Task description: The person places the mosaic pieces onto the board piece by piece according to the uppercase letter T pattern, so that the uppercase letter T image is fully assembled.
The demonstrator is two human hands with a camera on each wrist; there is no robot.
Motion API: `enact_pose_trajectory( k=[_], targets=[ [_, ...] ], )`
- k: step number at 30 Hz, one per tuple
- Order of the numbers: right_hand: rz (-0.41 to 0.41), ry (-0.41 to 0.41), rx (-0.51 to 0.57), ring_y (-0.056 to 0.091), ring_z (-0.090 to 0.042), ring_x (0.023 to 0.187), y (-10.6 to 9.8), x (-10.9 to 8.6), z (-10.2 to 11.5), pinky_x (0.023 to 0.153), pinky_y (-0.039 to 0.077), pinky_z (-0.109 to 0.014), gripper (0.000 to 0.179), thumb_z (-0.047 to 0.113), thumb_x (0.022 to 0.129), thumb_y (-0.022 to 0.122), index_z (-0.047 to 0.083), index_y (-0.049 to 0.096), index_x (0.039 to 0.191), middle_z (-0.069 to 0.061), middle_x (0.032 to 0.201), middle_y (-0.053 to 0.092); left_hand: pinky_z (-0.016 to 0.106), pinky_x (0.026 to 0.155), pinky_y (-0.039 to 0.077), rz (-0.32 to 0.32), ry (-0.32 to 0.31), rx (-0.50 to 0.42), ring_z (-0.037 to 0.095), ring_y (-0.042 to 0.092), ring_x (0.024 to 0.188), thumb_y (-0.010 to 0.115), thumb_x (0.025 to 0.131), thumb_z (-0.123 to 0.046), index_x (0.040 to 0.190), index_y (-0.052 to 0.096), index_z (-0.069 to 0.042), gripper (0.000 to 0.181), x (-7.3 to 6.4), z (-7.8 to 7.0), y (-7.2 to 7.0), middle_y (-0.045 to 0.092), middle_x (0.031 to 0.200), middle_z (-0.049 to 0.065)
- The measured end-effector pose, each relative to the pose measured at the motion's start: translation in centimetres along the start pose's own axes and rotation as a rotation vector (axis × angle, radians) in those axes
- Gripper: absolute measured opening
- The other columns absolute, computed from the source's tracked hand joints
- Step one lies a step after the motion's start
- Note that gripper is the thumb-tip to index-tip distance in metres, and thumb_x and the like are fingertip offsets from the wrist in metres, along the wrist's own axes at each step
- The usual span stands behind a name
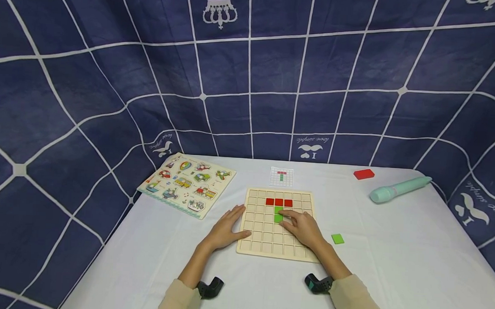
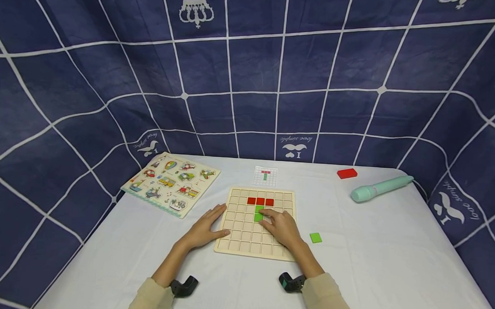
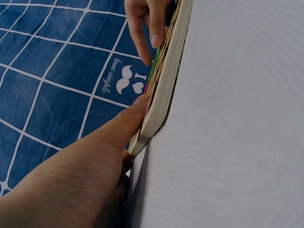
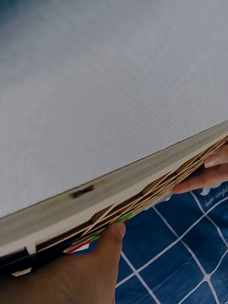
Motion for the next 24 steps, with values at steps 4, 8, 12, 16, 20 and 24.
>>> enact_pose_trajectory(
  k=[4, 8, 12, 16, 20, 24],
  targets=[
    [-0.004, -0.008, -0.008, 0.024, -0.005, 0.046, -0.2, -0.1, 0.1, 0.055, 0.028, -0.025, 0.033, 0.035, 0.083, 0.069, 0.019, 0.068, 0.111, 0.014, 0.045, 0.031, 0.043, 0.112, 0.014, 0.002, 0.006, 0.001, 0.021, 0.015, 0.139, 0.064, 0.078, -0.056, 0.145, 0.029, -0.011, 0.088, 0.1, 0.0, 0.1, 0.026, 0.15, 0.003],
    [0.0, -0.012, 0.007, 0.024, -0.004, 0.046, -0.7, -0.7, -0.1, 0.065, 0.039, -0.031, 0.037, 0.038, 0.081, 0.07, 0.019, 0.068, 0.113, 0.015, 0.046, 0.031, 0.041, 0.112, 0.012, 0.006, 0.003, -0.004, 0.021, 0.015, 0.139, 0.065, 0.078, -0.054, 0.145, 0.029, -0.011, 0.088, 0.1, 0.0, 0.2, 0.026, 0.15, 0.003],
    [-0.003, -0.012, 0.05, 0.023, -0.002, 0.044, -1.8, -1.9, -1.0, 0.087, 0.042, -0.047, 0.04, 0.041, 0.08, 0.07, 0.021, 0.066, 0.114, 0.016, 0.045, 0.03, 0.041, 0.112, 0.012, 0.01, -0.001, -0.003, 0.021, 0.015, 0.139, 0.065, 0.079, -0.053, 0.145, 0.029, -0.01, 0.087, 0.0, -0.1, 0.2, 0.026, 0.15, 0.003],
    [-0.022, -0.011, 0.06, 0.022, -0.001, 0.043, -3.5, -3.5, -2.6, 0.086, 0.043, -0.051, 0.043, 0.043, 0.078, 0.071, 0.02, 0.066, 0.114, 0.017, 0.047, 0.028, 0.04, 0.112, 0.012, 0.013, -0.001, 0.009, 0.02, 0.015, 0.139, 0.065, 0.079, -0.054, 0.145, 0.029, -0.01, 0.087, 0.0, -0.1, 0.2, 0.026, 0.15, 0.003],
    [-0.056, -0.014, 0.016, 0.021, 0.0, 0.045, -5.5, -5.3, -4.4, 0.064, 0.043, -0.035, 0.045, 0.043, 0.075, 0.074, 0.02, 0.067, 0.112, 0.018, 0.048, 0.027, 0.042, 0.112, 0.013, 0.009, -0.001, 0.006, 0.021, 0.015, 0.139, 0.065, 0.079, -0.053, 0.145, 0.029, -0.01, 0.087, -0.1, -0.1, 0.1, 0.026, 0.15, 0.003],
    [-0.084, -0.013, -0.04, 0.019, 0.0, 0.047, -7.4, -7.0, -6.2, 0.048, 0.025, -0.023, 0.045, 0.043, 0.072, 0.076, 0.02, 0.068, 0.111, 0.019, 0.049, 0.026, 0.043, 0.112, 0.014, 0.007, 0.004, 0.01, 0.022, 0.015, 0.139, 0.065, 0.079, -0.053, 0.145, 0.029, -0.009, 0.086, -0.1, -0.1, 0.1, 0.026, 0.15, 0.003]
  ],
)
Point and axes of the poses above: each hand's wrist, its own x-axis towards the middle knuckle, its own y-axis out of the palm, z = x × y, the point moved 9 cm from there along x, towards the middle knuckle
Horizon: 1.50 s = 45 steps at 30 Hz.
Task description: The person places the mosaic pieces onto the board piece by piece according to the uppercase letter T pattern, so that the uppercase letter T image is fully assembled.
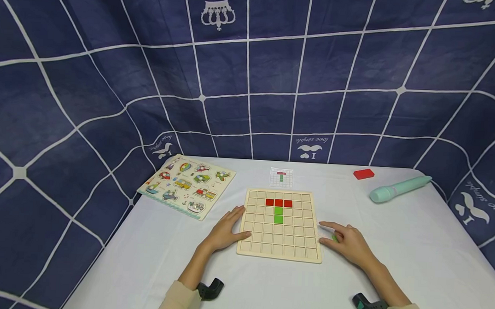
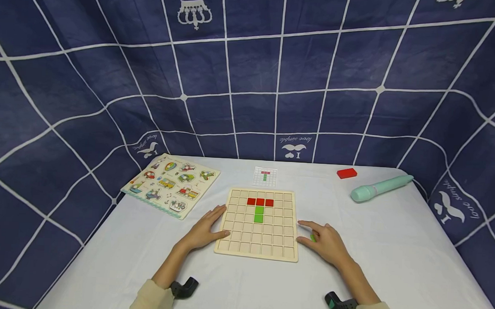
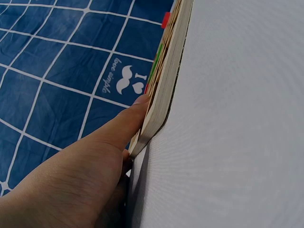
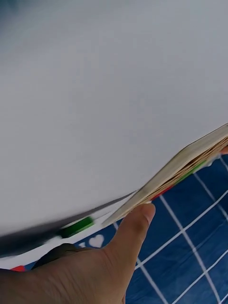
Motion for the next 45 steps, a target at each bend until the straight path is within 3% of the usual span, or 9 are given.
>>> enact_pose_trajectory(
  k=[10, 21, 29, 45],
  targets=[
    [-0.004, 0.037, -0.064, 0.019, 0.001, 0.046, -2.2, -1.8, -2.4, 0.049, 0.022, -0.022, 0.046, 0.039, 0.07, 0.079, 0.02, 0.068, 0.11, 0.019, 0.049, 0.025, 0.044, 0.112, 0.015, -0.005, 0.005, 0.003, 0.022, 0.015, 0.139, 0.065, 0.08, -0.053, 0.145, 0.029, -0.011, 0.086, 0.0, -0.1, -0.1, 0.026, 0.15, 0.003],
    [0.083, 0.131, -0.055, 0.022, -0.002, 0.047, -1.7, -2.1, -3.1, 0.047, 0.021, -0.022, 0.048, 0.046, 0.07, 0.077, 0.017, 0.069, 0.108, 0.014, 0.049, 0.027, 0.045, 0.111, 0.015, -0.002, 0.0, -0.006, 0.022, 0.016, 0.139, 0.065, 0.08, -0.053, 0.145, 0.029, -0.011, 0.086, 0.0, 0.1, 0.0, 0.026, 0.15, 0.003],
    [0.125, 0.156, -0.055, 0.021, -0.002, 0.046, -1.3, -2.3, -3.6, 0.045, 0.022, -0.02, 0.048, 0.048, 0.071, 0.075, 0.018, 0.069, 0.107, 0.013, 0.048, 0.027, 0.044, 0.111, 0.016, -0.009, 0.019, -0.002, 0.022, 0.016, 0.139, 0.064, 0.079, -0.055, 0.145, 0.029, -0.01, 0.087, 0.1, 0.1, 0.0, 0.026, 0.15, 0.003],
    [0.078, 0.139, 0.027, 0.023, -0.001, 0.045, -1.8, -2.4, -4.0, 0.041, 0.023, -0.019, 0.029, 0.033, 0.072, 0.078, 0.019, 0.071, 0.097, 0.014, 0.049, 0.027, 0.042, 0.112, 0.014, -0.007, 0.002, 0.001, 0.02, 0.015, 0.139, 0.064, 0.078, -0.056, 0.146, 0.029, -0.012, 0.088, 0.2, 0.4, 0.1, 0.026, 0.15, 0.002]
  ],
)
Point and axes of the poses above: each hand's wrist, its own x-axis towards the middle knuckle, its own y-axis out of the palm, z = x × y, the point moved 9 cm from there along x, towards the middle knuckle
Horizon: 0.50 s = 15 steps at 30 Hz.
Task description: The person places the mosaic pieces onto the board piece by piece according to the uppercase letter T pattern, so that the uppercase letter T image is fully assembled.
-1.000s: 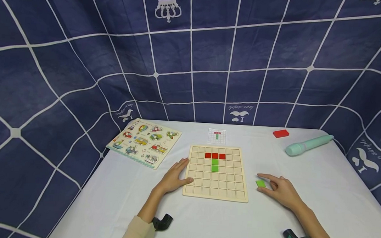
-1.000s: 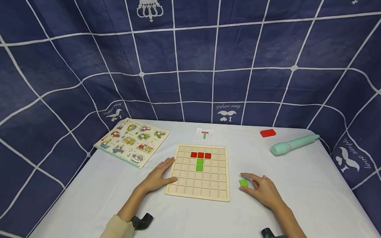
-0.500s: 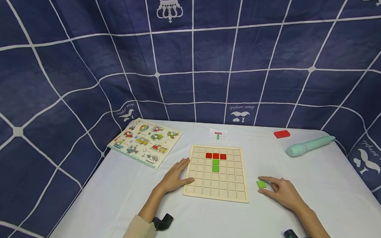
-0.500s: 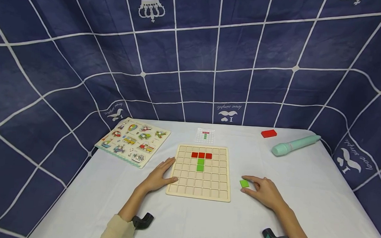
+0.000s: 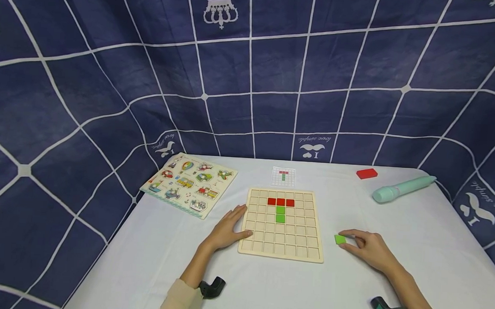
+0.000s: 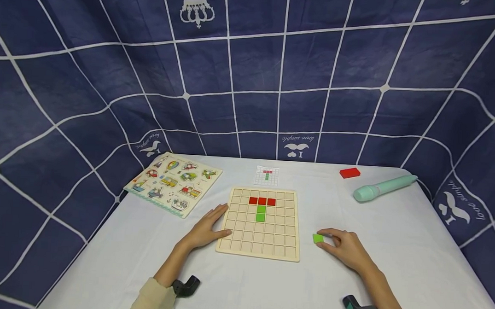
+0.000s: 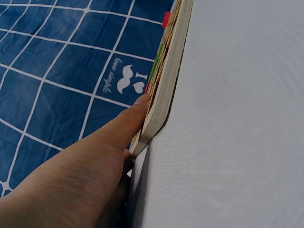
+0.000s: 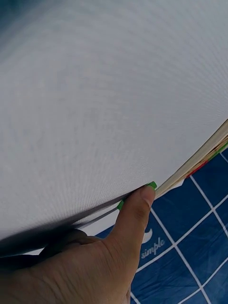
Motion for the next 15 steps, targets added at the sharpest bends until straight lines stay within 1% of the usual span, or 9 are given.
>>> enact_pose_trajectory(
  k=[5, 9, 12, 15],
  targets=[
    [-0.052, -0.039, -0.001, 0.023, 0.001, 0.045, -0.4, 0.0, 0.2, 0.039, 0.023, -0.018, 0.027, 0.031, 0.073, 0.079, 0.019, 0.071, 0.095, 0.016, 0.049, 0.027, 0.041, 0.112, 0.013, 0.001, 0.017, -0.006, 0.021, 0.015, 0.139, 0.064, 0.079, -0.054, 0.145, 0.029, -0.01, 0.087, 0.1, -0.3, 0.0, 0.026, 0.15, 0.004],
    [-0.101, -0.065, 0.001, 0.022, 0.001, 0.044, -0.7, 0.2, 0.7, 0.038, 0.023, -0.018, 0.027, 0.03, 0.073, 0.079, 0.02, 0.07, 0.096, 0.017, 0.048, 0.027, 0.04, 0.113, 0.011, 0.006, 0.015, -0.003, 0.021, 0.015, 0.139, 0.064, 0.08, -0.054, 0.146, 0.028, -0.01, 0.087, 0.1, -0.5, -0.1, 0.026, 0.15, 0.004],
    [-0.111, -0.076, -0.001, 0.022, 0.001, 0.044, -0.5, 0.7, 1.5, 0.039, 0.023, -0.018, 0.028, 0.032, 0.072, 0.079, 0.021, 0.07, 0.096, 0.017, 0.048, 0.027, 0.04, 0.112, 0.011, 0.007, 0.007, -0.001, 0.021, 0.015, 0.139, 0.064, 0.079, -0.054, 0.146, 0.028, -0.01, 0.087, 0.1, -0.5, -0.2, 0.025, 0.15, 0.003],
    [-0.095, -0.091, -0.011, 0.022, 0.001, 0.045, 0.3, 1.3, 2.6, 0.04, 0.022, -0.018, 0.029, 0.036, 0.072, 0.078, 0.022, 0.071, 0.096, 0.018, 0.048, 0.027, 0.041, 0.112, 0.012, 0.004, -0.003, 0.0, 0.021, 0.015, 0.139, 0.064, 0.079, -0.054, 0.145, 0.029, -0.011, 0.087, 0.0, -0.4, -0.1, 0.026, 0.15, 0.003]
  ],
)
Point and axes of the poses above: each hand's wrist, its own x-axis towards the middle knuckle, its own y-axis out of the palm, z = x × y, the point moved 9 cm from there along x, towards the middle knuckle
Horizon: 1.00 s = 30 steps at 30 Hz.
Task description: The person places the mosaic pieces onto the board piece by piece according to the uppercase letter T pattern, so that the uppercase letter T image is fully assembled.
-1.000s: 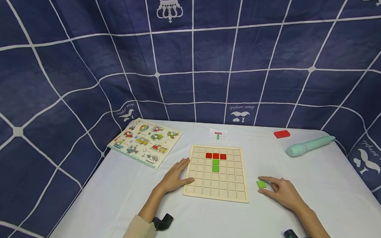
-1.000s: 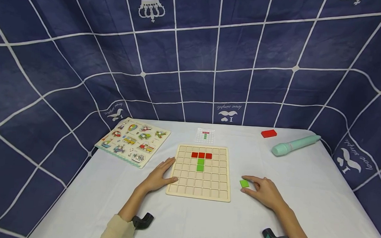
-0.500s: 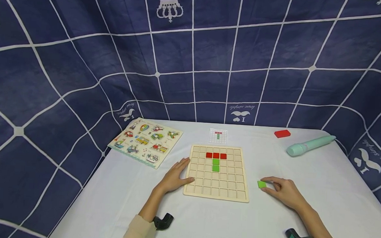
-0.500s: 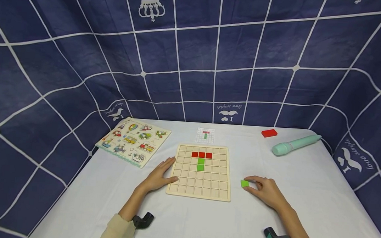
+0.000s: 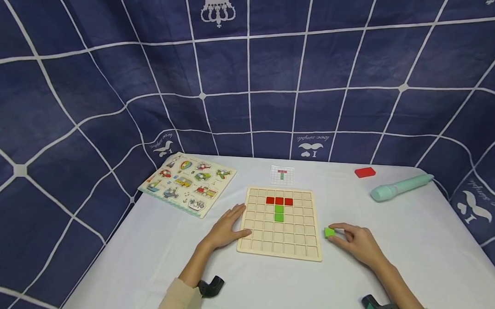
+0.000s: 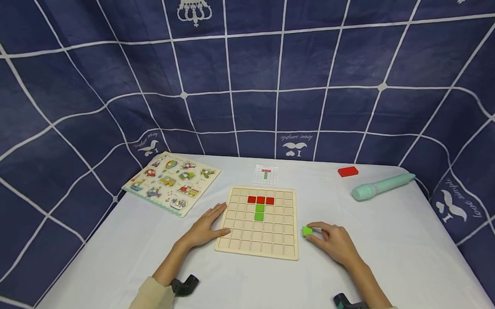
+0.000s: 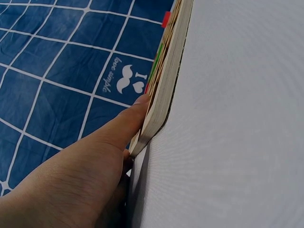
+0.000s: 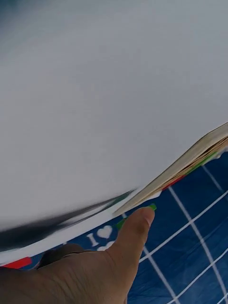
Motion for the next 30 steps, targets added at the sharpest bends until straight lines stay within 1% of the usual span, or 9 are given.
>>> enact_pose_trajectory(
  k=[4, 8, 12, 15, 17, 19, 23, 30],
  targets=[
    [0.034, -0.021, 0.013, 0.023, 0.0, 0.046, 1.6, 1.0, 1.8, 0.042, 0.022, -0.019, 0.03, 0.04, 0.072, 0.077, 0.023, 0.071, 0.096, 0.018, 0.048, 0.027, 0.041, 0.112, 0.013, -0.002, -0.003, 0.001, 0.021, 0.015, 0.139, 0.064, 0.079, -0.055, 0.145, 0.029, -0.011, 0.087, -0.1, 0.0, 0.0, 0.027, 0.15, 0.003],
    [0.062, -0.05, 0.047, 0.022, 0.0, 0.045, 3.4, 2.1, 4.1, 0.045, 0.024, -0.021, 0.031, 0.044, 0.072, 0.076, 0.024, 0.071, 0.096, 0.018, 0.046, 0.027, 0.041, 0.112, 0.012, -0.006, -0.003, -0.005, 0.021, 0.016, 0.139, 0.065, 0.078, -0.055, 0.145, 0.029, -0.011, 0.087, -0.1, 0.1, 0.0, 0.027, 0.15, 0.003],
    [0.068, -0.097, 0.052, 0.023, 0.001, 0.045, 5.2, 3.0, 6.2, 0.05, 0.027, -0.021, 0.031, 0.046, 0.074, 0.073, 0.024, 0.071, 0.096, 0.019, 0.046, 0.028, 0.041, 0.112, 0.012, -0.009, -0.001, -0.013, 0.021, 0.016, 0.139, 0.065, 0.078, -0.055, 0.145, 0.03, -0.011, 0.087, -0.1, 0.1, 0.0, 0.027, 0.149, 0.003],
    [0.056, -0.113, 0.049, 0.024, 0.0, 0.045, 6.1, 3.7, 7.4, 0.051, 0.029, -0.022, 0.03, 0.045, 0.074, 0.074, 0.025, 0.071, 0.097, 0.019, 0.045, 0.029, 0.041, 0.112, 0.012, -0.009, 0.005, -0.015, 0.021, 0.016, 0.139, 0.064, 0.078, -0.055, 0.145, 0.03, -0.01, 0.087, -0.1, 0.0, 0.0, 0.027, 0.149, 0.004],
    [0.046, -0.119, 0.048, 0.024, 0.0, 0.046, 6.7, 4.1, 8.0, 0.052, 0.03, -0.023, 0.03, 0.044, 0.074, 0.074, 0.024, 0.072, 0.097, 0.02, 0.045, 0.03, 0.04, 0.112, 0.012, -0.007, 0.007, -0.01, 0.021, 0.016, 0.139, 0.064, 0.079, -0.055, 0.145, 0.03, -0.01, 0.087, -0.1, 0.0, 0.1, 0.027, 0.149, 0.003],
    [0.032, -0.126, 0.046, 0.024, 0.0, 0.046, 7.1, 4.4, 8.5, 0.055, 0.033, -0.025, 0.031, 0.043, 0.074, 0.075, 0.023, 0.072, 0.098, 0.02, 0.045, 0.029, 0.039, 0.113, 0.011, -0.005, 0.006, -0.007, 0.02, 0.016, 0.139, 0.064, 0.079, -0.056, 0.145, 0.03, -0.01, 0.087, -0.1, 0.1, 0.1, 0.027, 0.15, 0.003],
    [0.016, -0.142, 0.047, 0.023, 0.001, 0.045, 7.7, 5.0, 9.2, 0.059, 0.035, -0.026, 0.031, 0.043, 0.075, 0.074, 0.022, 0.072, 0.097, 0.021, 0.046, 0.028, 0.04, 0.113, 0.011, -0.004, 0.004, -0.02, 0.02, 0.016, 0.139, 0.064, 0.079, -0.055, 0.145, 0.03, -0.01, 0.087, -0.2, 0.1, 0.1, 0.027, 0.15, 0.003],
    [-0.002, -0.161, 0.032, 0.024, 0.001, 0.046, 8.2, 5.2, 9.5, 0.058, 0.032, -0.024, 0.029, 0.042, 0.074, 0.076, 0.023, 0.072, 0.094, 0.021, 0.047, 0.029, 0.04, 0.113, 0.011, -0.006, 0.008, -0.011, 0.021, 0.015, 0.139, 0.064, 0.079, -0.055, 0.145, 0.03, -0.01, 0.087, -0.1, 0.1, 0.0, 0.027, 0.15, 0.003]
  ],
)
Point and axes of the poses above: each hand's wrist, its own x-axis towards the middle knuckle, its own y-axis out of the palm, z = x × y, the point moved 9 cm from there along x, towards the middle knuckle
